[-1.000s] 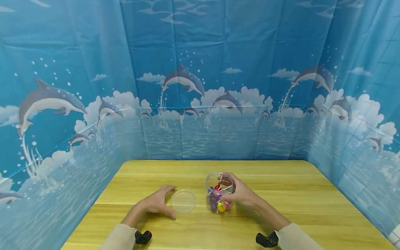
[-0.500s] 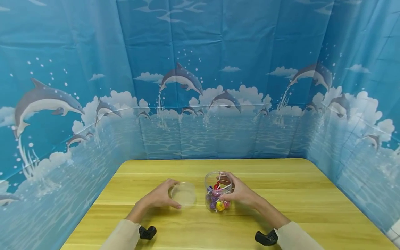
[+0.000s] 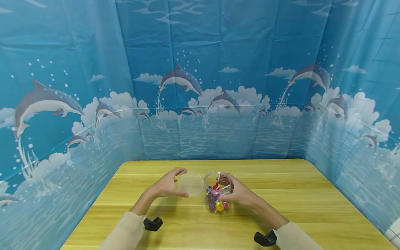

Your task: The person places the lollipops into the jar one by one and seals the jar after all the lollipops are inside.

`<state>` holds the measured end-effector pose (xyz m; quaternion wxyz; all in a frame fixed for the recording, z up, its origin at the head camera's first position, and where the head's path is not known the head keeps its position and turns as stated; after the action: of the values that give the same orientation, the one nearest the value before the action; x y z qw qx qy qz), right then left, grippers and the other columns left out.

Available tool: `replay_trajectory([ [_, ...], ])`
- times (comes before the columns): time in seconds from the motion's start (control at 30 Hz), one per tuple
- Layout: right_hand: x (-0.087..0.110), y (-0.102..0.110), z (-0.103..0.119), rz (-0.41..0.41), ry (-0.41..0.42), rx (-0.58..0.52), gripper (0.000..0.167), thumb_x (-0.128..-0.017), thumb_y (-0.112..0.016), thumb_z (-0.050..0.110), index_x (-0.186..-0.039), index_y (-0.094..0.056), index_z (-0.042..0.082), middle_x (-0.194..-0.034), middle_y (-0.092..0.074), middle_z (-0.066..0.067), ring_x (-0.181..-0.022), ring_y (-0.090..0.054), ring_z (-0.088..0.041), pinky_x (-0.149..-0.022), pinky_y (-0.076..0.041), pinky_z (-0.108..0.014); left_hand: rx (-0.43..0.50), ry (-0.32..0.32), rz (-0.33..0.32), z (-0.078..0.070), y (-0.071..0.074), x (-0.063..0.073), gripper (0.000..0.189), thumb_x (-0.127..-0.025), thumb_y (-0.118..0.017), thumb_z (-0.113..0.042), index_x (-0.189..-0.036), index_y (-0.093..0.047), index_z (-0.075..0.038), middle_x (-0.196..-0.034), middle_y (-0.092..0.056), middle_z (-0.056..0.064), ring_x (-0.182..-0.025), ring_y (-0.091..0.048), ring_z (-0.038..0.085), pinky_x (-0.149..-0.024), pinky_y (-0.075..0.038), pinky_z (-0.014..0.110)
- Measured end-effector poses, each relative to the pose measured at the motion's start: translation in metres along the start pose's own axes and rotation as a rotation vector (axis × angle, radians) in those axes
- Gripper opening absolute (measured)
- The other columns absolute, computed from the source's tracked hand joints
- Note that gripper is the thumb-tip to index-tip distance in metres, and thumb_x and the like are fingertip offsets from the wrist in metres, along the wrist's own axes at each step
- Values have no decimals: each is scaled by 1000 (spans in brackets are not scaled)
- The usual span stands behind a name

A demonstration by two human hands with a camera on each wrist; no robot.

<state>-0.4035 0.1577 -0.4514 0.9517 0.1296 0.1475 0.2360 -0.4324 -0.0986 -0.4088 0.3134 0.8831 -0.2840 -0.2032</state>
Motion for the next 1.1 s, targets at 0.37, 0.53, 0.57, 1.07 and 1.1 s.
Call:
replay_trajectory([
  [0.37, 5, 0, -4, -11, -29, 34, 90, -91, -82, 13, -161, -26, 2, -156, -41, -24, -144, -39, -40, -111, -41, -55, 356, -73, 38, -18, -4, -13, 88, -85, -85, -14, -157, -35, -9, -155, -39, 18, -141, -43, 43, -105, -49, 51],
  [0.53, 8, 1, -4, -17, -27, 48, 92, -90, -83, 13, -160, -25, -2, -155, -41, -26, -144, -39, -42, -111, -40, -55, 432, -80, 57, -24, -10, -20, 86, -85, -85, -14, -156, -36, -12, -154, -42, 16, -140, -45, 41, -106, -48, 48],
  [0.57, 8, 1, -4, -16, -28, 53, 93, -90, -83, 13, -160, -24, -3, -155, -41, -26, -144, -40, -42, -111, -40, -55, 449, -76, 57, -25, -11, -19, 86, -85, -85, -13, -156, -35, -12, -155, -42, 16, -141, -45, 41, -106, -48, 48],
  [1.07, 2, 0, -2, -16, -25, 48, 90, -89, -84, 13, -159, -28, -1, -155, -41, -27, -143, -40, -41, -112, -40, -55, 669, -117, 54, -38, -15, -29, 85, -87, -83, -9, -157, -35, -16, -160, -28, 18, -138, -43, 51, -90, -57, 53],
  [1.1, 1, 0, -2, -15, -22, 47, 90, -89, -84, 13, -159, -28, -1, -155, -41, -27, -143, -40, -41, -112, -39, -56, 669, -115, 56, -40, -14, -30, 84, -88, -82, -7, -157, -35, -16, -160, -29, 17, -138, -43, 50, -90, -57, 53],
])
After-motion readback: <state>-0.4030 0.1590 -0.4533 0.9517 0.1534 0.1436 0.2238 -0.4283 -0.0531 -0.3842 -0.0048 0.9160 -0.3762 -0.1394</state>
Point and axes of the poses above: each hand's wrist, its own x-axis away from the middle knuckle, its own y-axis out of the back of the hand, z = x × y, the point moved 8 cm from there along -x, towards the middle knuckle
